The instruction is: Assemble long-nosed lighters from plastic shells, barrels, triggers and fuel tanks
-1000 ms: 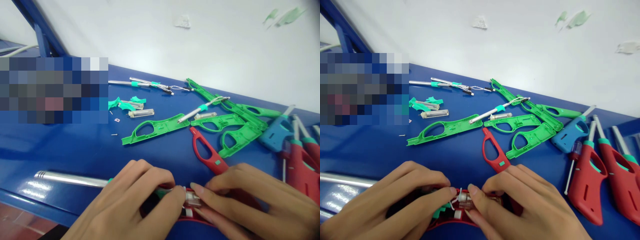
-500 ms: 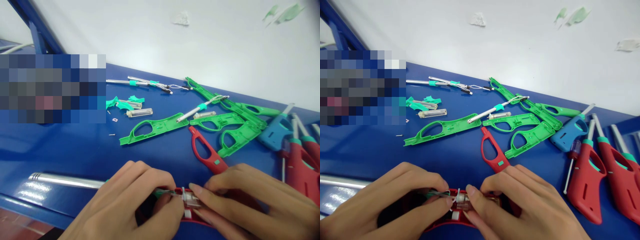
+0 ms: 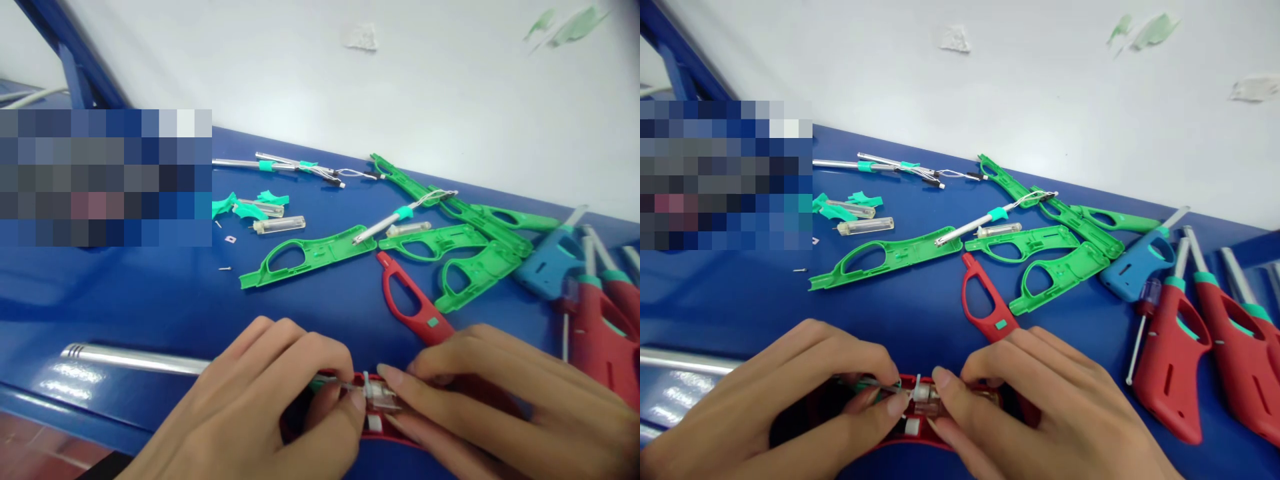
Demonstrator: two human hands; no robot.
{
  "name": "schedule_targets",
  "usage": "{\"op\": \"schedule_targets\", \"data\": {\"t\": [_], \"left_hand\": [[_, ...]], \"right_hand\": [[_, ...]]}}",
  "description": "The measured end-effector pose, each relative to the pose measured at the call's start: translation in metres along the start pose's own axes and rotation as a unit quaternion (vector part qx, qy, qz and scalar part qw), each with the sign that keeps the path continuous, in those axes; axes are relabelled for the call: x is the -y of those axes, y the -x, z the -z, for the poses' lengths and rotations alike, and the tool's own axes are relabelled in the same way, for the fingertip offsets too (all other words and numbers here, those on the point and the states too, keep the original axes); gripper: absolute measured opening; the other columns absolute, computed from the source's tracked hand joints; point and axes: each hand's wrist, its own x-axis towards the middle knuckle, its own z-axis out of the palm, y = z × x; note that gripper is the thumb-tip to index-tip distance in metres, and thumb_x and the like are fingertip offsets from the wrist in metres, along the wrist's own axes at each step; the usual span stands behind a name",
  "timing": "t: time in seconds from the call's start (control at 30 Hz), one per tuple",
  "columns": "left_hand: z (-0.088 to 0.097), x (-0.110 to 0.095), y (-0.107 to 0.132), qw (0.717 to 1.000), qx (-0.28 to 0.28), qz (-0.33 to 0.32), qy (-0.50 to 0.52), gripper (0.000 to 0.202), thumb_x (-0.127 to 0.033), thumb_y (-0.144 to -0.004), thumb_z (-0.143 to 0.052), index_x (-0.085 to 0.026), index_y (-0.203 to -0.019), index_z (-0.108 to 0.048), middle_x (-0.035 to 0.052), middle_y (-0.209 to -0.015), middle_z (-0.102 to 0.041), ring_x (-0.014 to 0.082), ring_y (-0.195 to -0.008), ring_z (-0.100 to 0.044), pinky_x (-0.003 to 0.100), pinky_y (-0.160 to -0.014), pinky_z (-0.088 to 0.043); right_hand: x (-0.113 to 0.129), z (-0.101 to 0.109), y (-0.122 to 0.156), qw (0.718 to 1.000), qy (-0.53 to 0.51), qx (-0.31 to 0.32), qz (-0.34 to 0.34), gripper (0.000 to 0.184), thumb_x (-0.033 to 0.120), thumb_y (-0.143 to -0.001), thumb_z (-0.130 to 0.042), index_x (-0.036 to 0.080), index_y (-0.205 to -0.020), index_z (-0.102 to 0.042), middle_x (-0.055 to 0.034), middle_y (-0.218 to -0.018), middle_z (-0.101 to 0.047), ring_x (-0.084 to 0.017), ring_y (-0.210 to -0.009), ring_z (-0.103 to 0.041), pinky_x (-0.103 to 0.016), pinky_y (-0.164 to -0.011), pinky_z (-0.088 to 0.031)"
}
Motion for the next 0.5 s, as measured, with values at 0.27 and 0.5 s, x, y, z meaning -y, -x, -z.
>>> {"op": "schedule_targets", "data": {"t": [0.27,0.5], "left_hand": [[0.007,0.001,-0.023,0.994,0.051,-0.040,-0.084,0.006,-0.035,-0.109,-0.076,-0.033,-0.111,-0.081,0.0012,-0.104,-0.080,0.0212,-0.093,-0.072,0.034,-0.082,-0.066],[0.009,-0.001,-0.014,0.993,0.051,-0.053,-0.091,0.006,-0.030,-0.109,-0.076,-0.033,-0.107,-0.080,0.0007,-0.103,-0.080,0.0207,-0.090,-0.071,0.034,-0.083,-0.066]], "right_hand": [[0.000,-0.002,-0.007,1.000,0.001,-0.006,0.004,0.050,0.026,-0.126,-0.047,0.027,-0.097,-0.087,0.0017,-0.082,-0.080,-0.012,-0.060,-0.073,-0.026,-0.058,-0.062],[0.000,-0.002,-0.006,1.000,-0.020,-0.009,-0.006,0.046,0.025,-0.126,-0.048,0.028,-0.101,-0.087,0.0019,-0.082,-0.080,-0.013,-0.061,-0.074,-0.025,-0.058,-0.061]]}}
